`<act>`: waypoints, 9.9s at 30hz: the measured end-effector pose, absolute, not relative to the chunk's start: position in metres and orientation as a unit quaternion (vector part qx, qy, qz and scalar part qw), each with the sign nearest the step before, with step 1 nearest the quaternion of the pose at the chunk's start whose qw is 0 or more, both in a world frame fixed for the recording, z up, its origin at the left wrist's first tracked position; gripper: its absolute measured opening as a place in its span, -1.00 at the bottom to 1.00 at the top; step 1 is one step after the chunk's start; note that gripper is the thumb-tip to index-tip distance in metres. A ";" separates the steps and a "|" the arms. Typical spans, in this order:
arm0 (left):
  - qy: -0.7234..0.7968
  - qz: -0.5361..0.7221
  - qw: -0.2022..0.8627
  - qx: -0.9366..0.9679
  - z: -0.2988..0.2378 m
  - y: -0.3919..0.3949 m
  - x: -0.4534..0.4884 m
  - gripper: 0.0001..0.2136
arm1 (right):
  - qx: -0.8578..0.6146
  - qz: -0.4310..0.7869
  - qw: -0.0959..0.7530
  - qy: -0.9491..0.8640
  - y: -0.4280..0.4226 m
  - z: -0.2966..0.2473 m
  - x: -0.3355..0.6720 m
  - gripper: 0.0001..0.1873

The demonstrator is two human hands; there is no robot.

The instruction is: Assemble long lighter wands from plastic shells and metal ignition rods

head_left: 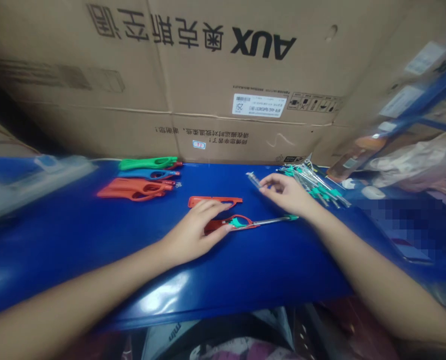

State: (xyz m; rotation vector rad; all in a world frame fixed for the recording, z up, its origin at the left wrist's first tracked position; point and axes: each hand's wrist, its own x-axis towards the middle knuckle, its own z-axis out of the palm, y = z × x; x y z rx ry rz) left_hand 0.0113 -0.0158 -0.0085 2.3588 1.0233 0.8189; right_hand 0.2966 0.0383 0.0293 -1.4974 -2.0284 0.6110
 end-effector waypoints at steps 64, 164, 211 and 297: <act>0.340 0.275 0.469 0.768 0.002 -0.005 0.010 -0.72 | -0.380 0.538 0.189 -0.728 0.004 0.010 0.257 -0.78; 0.349 0.249 0.416 0.802 -0.001 -0.010 0.016 -0.69 | -0.384 0.548 0.197 -0.716 0.007 0.009 0.257 -0.78; 0.362 0.270 0.421 0.787 -0.004 -0.014 0.019 -0.69 | -0.435 0.605 0.251 -0.618 0.005 0.010 0.252 -0.71; 0.369 0.296 0.458 0.753 -0.004 -0.012 0.023 -0.68 | -0.442 0.576 0.294 -0.621 0.000 0.011 0.248 -0.75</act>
